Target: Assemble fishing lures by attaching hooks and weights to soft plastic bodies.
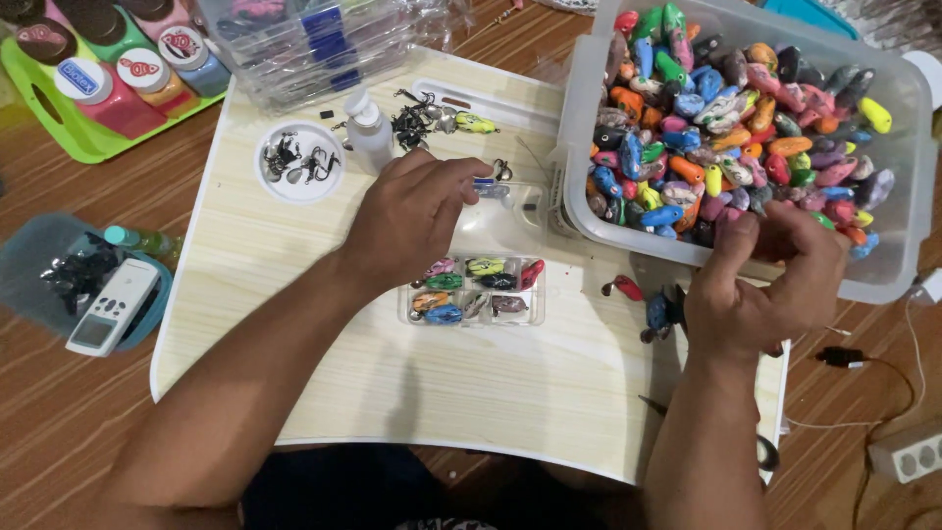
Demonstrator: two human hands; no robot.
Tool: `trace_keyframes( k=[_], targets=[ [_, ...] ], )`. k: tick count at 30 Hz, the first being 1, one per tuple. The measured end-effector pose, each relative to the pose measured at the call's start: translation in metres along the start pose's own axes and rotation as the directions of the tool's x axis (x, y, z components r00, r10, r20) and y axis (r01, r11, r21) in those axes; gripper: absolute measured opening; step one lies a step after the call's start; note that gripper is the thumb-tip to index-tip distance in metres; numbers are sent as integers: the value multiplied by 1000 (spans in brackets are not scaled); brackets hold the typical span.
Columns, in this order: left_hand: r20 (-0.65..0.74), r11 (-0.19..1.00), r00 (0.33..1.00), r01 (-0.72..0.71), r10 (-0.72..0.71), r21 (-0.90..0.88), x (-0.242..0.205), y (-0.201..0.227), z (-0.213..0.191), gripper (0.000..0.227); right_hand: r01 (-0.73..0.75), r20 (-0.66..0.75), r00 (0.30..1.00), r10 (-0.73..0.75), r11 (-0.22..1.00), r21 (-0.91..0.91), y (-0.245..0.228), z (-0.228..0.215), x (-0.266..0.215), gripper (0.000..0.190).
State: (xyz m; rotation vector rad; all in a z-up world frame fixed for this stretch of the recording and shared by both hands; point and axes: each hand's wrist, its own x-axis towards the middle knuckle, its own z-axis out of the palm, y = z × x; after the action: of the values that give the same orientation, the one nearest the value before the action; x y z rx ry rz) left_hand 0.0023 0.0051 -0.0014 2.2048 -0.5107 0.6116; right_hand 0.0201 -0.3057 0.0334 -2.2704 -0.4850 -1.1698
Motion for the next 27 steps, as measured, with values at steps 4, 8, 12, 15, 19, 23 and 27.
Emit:
trace_keyframes(
  k=[4, 8, 12, 15, 19, 23, 27],
  targets=[
    [8, 1000, 1000, -19, 19, 8, -1, -2, 2, 35, -13, -25, 1000, 13, 1000, 2, -5, 1, 3, 17],
    [-21, 998, 998, -58, 58, -19, 0, -1, 0, 33, -19, -24, 1000, 18, 1000, -13, -9, 0, 7, 17],
    [6, 999, 1000, -30, 30, 21, -1, -3, 3, 34, -63, 25, 998, 63, 998, 19, -18, -6, 15, 21],
    [-57, 994, 993, -100, 102, 40, -4, -18, 13, 23, 107, -71, 992, -102, 991, 82, -2, 0, 17, 14],
    [-64, 990, 989, -129, 133, 66, -2, -16, 10, 21, 89, -106, 991, -82, 994, 62, -5, 2, 16, 12],
    [-44, 986, 989, -138, 142, 94, -1, -14, 7, 20, 83, -110, 991, -81, 996, 13, -9, 6, 15, 14],
    [-46, 980, 988, -143, 151, 139, 1, -9, 4, 18, 59, -104, 993, -61, 998, -21, -8, 8, 14, 19]
  ],
)
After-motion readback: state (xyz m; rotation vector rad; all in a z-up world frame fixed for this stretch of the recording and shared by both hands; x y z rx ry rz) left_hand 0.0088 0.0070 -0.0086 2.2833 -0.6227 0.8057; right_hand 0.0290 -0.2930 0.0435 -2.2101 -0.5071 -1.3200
